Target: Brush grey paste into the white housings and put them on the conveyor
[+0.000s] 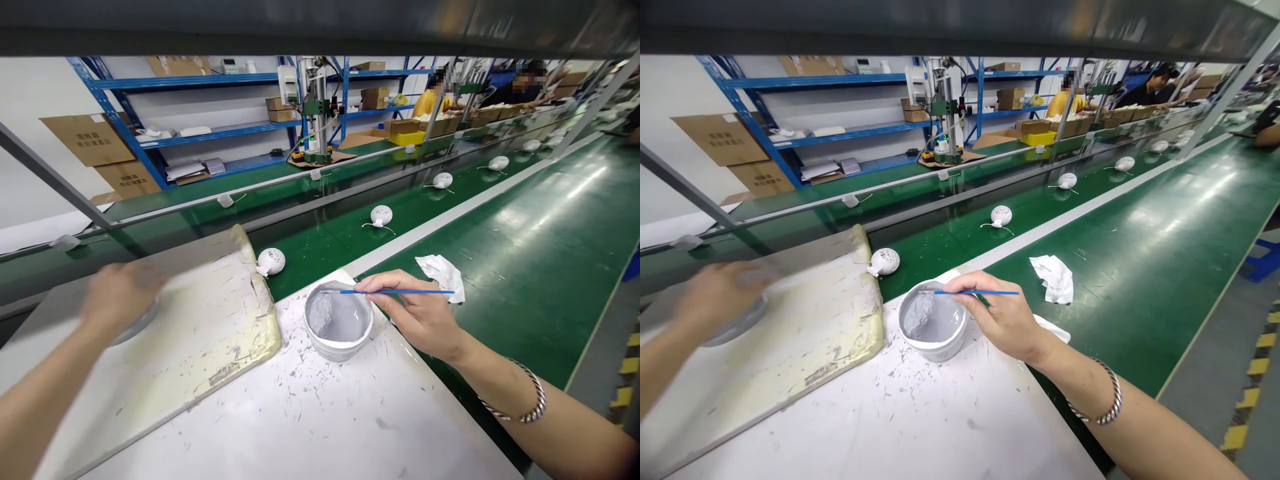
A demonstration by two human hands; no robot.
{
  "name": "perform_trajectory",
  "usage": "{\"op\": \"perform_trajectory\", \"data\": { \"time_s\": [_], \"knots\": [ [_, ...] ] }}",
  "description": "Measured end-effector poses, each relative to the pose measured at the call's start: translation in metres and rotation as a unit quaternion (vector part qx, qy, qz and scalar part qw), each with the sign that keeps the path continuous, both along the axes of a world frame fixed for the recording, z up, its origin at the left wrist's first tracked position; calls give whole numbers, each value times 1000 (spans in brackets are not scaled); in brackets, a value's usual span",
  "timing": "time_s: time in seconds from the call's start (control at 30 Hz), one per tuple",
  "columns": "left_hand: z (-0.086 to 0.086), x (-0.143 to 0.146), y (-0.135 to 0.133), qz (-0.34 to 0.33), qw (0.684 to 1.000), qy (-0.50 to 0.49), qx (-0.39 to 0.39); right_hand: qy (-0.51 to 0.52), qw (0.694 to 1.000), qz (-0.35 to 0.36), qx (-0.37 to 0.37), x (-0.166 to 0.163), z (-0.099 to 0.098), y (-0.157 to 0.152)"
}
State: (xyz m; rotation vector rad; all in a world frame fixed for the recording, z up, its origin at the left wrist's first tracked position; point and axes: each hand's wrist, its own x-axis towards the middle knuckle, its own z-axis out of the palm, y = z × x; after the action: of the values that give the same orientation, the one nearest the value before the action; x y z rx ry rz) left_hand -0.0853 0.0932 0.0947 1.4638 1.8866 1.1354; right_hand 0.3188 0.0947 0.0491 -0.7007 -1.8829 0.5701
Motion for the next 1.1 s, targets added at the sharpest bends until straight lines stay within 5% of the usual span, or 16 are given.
{"op": "perform_trajectory", "data": {
  "time_s": [0.1,0.2,0.37,0.67,0.8,0.97,1.1],
  "knots": [
    [-15,58,54,8,969,231,-84,-12,1000,15,16,-2,-4,1],
    [-33,115,108,-17,930,329,-163,-5,1000,15,27,-5,-6,2],
    [-50,146,139,-40,873,419,-246,-2,999,33,33,-10,-8,5],
    [-29,99,68,-132,902,399,-101,10,998,52,-44,-8,-7,5],
    [-30,71,21,-131,907,383,-112,24,994,59,-88,-7,-4,4],
    [-39,55,-9,-115,884,421,-166,72,984,66,-152,-7,-2,2],
    [-36,48,-17,-83,850,495,-162,185,947,81,-250,-8,-3,7]
  ]
}}
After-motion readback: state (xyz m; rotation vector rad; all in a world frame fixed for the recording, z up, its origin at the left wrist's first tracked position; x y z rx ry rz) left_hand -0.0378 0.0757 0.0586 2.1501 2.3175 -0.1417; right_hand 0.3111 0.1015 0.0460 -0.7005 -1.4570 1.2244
